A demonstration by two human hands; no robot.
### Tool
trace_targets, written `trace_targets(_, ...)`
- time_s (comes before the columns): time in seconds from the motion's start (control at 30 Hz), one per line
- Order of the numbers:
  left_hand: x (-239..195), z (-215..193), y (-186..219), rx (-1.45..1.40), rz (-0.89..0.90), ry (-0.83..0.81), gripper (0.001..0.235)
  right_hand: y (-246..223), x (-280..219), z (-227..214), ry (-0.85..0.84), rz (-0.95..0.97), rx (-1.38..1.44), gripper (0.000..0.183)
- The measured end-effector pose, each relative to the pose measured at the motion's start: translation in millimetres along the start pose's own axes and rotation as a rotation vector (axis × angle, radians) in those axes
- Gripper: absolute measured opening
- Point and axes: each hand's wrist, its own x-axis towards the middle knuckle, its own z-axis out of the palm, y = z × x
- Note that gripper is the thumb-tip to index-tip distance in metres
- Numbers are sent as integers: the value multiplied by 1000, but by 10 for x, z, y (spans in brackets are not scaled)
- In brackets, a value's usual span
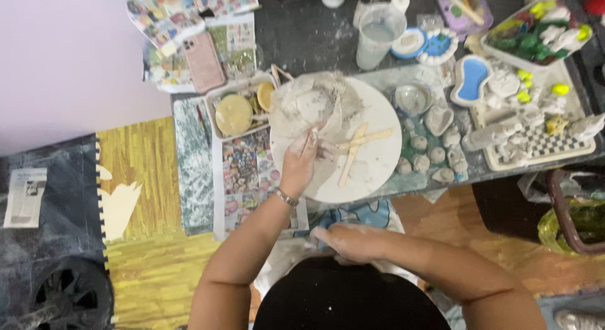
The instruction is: The person shapes a small lump of clay by hand on a rotating pottery wheel, repeatedly rolling and smoothing it into a ball. They then use a wooden stick to press and refine the surface of the clay piece. The person continues to manipulate the clay, occasionally using the stick to create indentations or patterns.
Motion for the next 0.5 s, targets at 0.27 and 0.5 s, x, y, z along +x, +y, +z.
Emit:
trace_targets(0.27, -35, 46, -30, 223, 178, 10, 41, 282, 219, 492, 622, -193, -531, 28)
trace_targets(0.5, -44, 33, -233, 11, 241, -42, 50, 326, -422, -160, 767, -267, 49, 30)
